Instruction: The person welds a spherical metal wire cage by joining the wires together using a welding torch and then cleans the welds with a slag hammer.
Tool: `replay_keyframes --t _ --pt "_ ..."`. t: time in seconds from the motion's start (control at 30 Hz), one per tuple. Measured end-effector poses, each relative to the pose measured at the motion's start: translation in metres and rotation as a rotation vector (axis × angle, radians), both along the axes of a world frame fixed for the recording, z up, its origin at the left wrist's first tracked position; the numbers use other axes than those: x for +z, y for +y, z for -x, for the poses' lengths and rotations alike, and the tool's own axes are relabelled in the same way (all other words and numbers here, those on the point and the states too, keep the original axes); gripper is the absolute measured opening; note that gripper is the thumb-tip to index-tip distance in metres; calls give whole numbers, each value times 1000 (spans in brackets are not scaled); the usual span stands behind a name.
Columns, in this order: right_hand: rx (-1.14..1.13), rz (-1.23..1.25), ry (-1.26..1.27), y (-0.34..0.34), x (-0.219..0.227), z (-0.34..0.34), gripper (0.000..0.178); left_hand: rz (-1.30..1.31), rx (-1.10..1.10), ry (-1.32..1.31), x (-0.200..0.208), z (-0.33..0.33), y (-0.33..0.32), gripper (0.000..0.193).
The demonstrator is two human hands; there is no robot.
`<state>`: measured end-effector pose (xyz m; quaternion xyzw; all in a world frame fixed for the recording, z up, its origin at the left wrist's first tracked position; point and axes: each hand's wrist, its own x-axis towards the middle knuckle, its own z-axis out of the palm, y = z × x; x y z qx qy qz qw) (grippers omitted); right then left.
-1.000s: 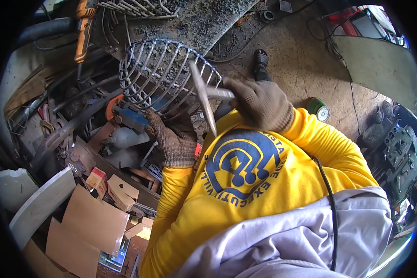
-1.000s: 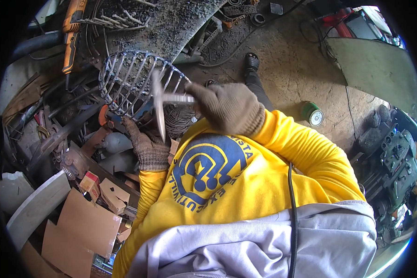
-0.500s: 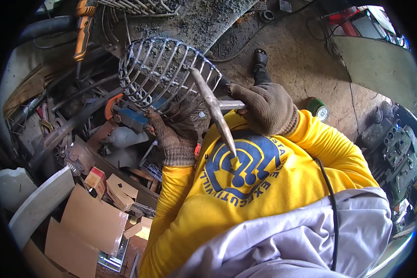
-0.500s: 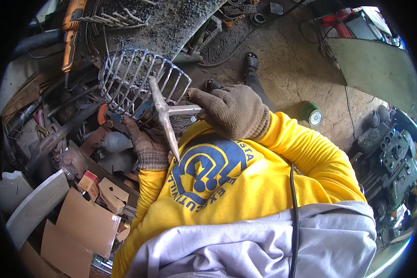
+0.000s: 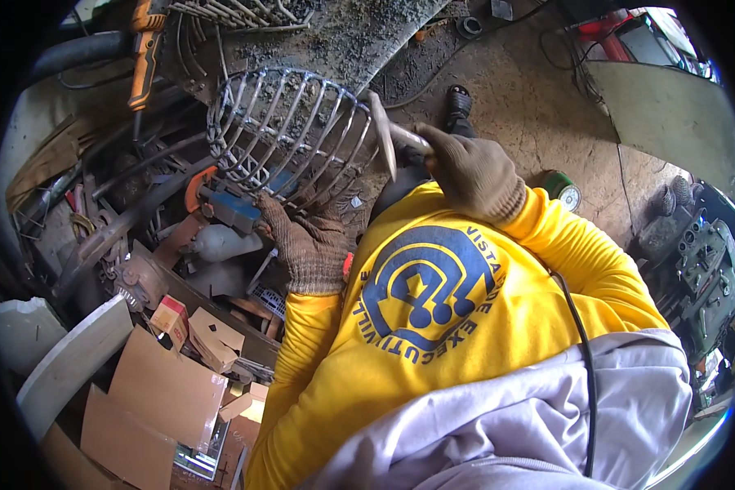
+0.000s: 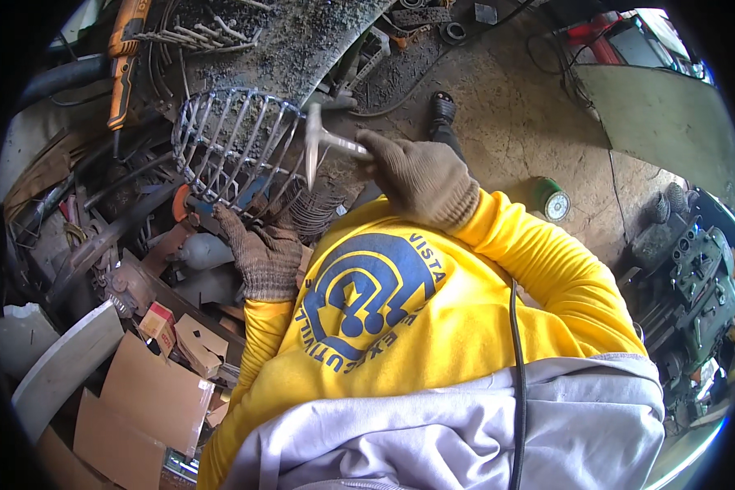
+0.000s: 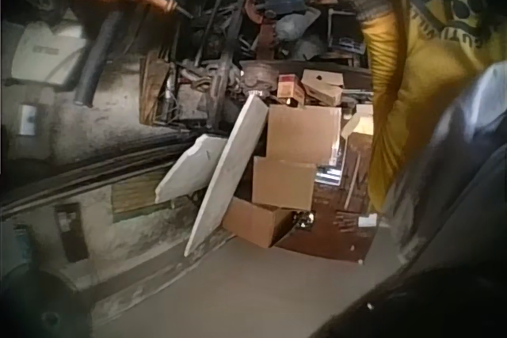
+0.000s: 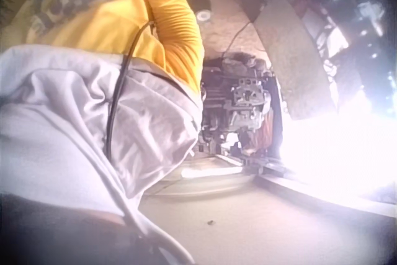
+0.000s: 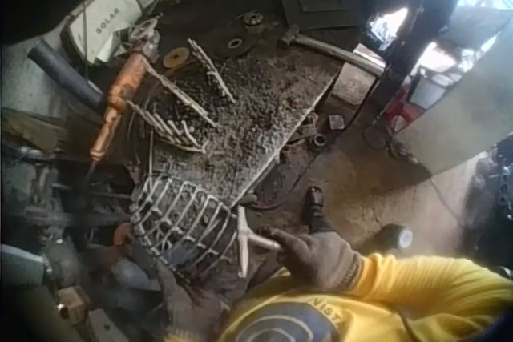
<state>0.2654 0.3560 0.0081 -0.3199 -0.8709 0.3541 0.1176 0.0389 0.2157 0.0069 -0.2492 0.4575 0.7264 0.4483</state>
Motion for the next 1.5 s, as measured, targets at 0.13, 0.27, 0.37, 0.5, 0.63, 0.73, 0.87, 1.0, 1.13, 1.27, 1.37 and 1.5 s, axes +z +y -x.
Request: replay_keyframes --t 0.13,0.27,0.37,0.5,0.63,0.73,0.87,1.0,1.13,1.27,1.37,1.5 --pt "119 -79 197 1 2 -1 46 -9 -63 -123 -29 15 -28 67" --pt "23 2 19 0 3 6 47 29 -25 -50 -19 1 -8 66" --pt "35 -40 128 7 6 -1 47 -22 -52 -67 -23 2 -19 64" --pt "110 -104 165 2 -2 -2 45 -68 -63 -71 -15 -4 -6 68" --pt "-38 50 -25 1 -3 0 43 2 -31 -12 -16 -5 -6 71" --pt "-91 116 -52 2 6 -6 43 23 -16 23 -16 -6 -5 70" --pt "-291 95 -3 0 -3 -15 44 -89 -11 -32 -5 -10 3 68" --pt "-210 37 22 -3 3 -16 48 -62 -24 -61 -18 -5 -3 66" --pt "15 -9 278 -2 8 -18 53 -68 -46 -56 -13 -13 -1 70" --pt "116 -7 215 1 9 -21 54 -42 -48 -89 -18 -12 -2 72" --pt "80 -14 180 -2 8 -16 50 -39 -65 -94 -20 -13 0 74" --pt "5 61 23 -2 -6 -11 39 -213 -59 -213 -6 -16 7 74"
